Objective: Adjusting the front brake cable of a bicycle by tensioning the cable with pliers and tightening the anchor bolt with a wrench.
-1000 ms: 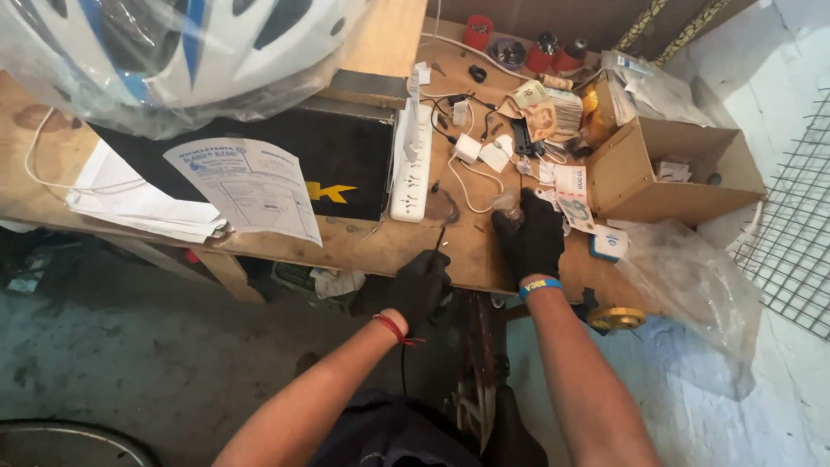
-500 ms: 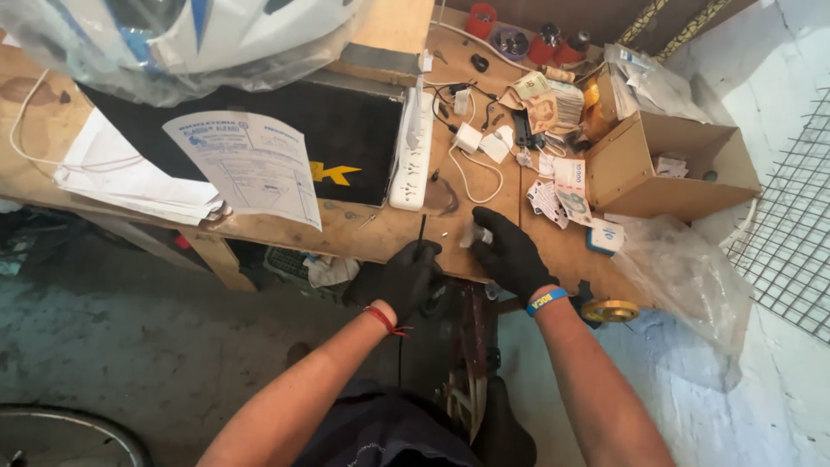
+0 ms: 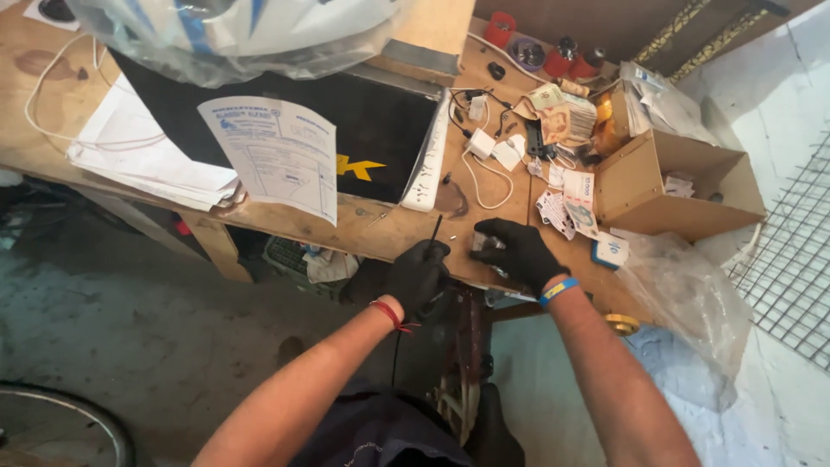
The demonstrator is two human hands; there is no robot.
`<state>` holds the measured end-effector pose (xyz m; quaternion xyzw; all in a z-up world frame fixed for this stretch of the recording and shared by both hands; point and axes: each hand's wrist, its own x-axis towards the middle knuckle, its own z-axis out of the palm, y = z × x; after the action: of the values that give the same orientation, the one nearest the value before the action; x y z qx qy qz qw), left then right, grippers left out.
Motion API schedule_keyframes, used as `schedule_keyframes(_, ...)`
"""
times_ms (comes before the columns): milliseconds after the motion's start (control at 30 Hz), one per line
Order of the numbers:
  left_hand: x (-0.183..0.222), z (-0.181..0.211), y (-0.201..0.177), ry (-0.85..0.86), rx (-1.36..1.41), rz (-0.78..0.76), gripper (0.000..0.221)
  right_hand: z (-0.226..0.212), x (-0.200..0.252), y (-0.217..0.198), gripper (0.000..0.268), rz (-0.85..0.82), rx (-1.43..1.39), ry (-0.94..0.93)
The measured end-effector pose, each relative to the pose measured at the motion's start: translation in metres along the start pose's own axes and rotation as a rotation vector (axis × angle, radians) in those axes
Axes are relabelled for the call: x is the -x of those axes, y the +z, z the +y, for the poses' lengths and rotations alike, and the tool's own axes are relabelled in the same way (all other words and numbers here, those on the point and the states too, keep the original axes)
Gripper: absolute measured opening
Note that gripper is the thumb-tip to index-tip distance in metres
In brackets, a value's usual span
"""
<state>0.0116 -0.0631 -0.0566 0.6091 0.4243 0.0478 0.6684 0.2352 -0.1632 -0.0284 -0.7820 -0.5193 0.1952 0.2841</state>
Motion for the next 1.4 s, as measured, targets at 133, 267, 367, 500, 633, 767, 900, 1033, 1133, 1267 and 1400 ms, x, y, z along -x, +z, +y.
schedule_keyframes(133, 0.0, 0.001, 0.0, 0.022, -0.001, 0.022, 0.046, -0.02, -0.024, -0.02, 0.06, -0.213, 0.166, 0.022)
schedule_keyframes(267, 0.001, -0.001, -0.003, 0.078, -0.089, -0.029, 0.047, -0.03, -0.046, -0.019, 0.062, -0.391, 0.372, 0.101)
schedule_keyframes(367, 0.007, 0.004, -0.003, 0.052, -0.063, -0.014, 0.048, -0.032, -0.054, -0.023, 0.059, -0.364, 0.402, 0.028)
schedule_keyframes(500, -0.002, 0.001, -0.003, 0.059, -0.043, -0.01, 0.047, -0.02, -0.054, -0.017, 0.059, -0.329, 0.345, -0.032)
schedule_keyframes(633, 0.021, 0.015, -0.01, 0.033, -0.028, -0.027, 0.048, -0.015, -0.051, -0.017, 0.061, -0.33, 0.361, 0.028)
schedule_keyframes(767, 0.017, 0.013, -0.009, 0.087, -0.066, -0.029, 0.046, -0.027, -0.052, -0.018, 0.062, -0.4, 0.338, -0.015)
schedule_keyframes(900, 0.013, 0.011, -0.008, 0.071, 0.002, -0.012, 0.052, -0.015, -0.05, -0.017, 0.065, -0.344, 0.356, -0.003)
schedule_keyframes(1033, -0.006, 0.006, -0.003, 0.109, -0.031, -0.028, 0.054, -0.017, -0.052, -0.023, 0.065, -0.309, 0.335, -0.015)
schedule_keyframes(1133, 0.015, 0.021, 0.003, 0.068, -0.013, -0.015, 0.055, -0.012, -0.046, -0.026, 0.065, -0.291, 0.344, -0.007)
schedule_keyframes(1267, -0.038, -0.005, 0.009, 0.092, -0.042, -0.023, 0.052, -0.008, -0.046, -0.016, 0.064, -0.275, 0.347, -0.089)
schedule_keyframes(1400, -0.033, -0.009, 0.012, 0.054, -0.115, -0.016, 0.053, 0.018, -0.041, -0.014, 0.064, -0.219, 0.309, -0.047)
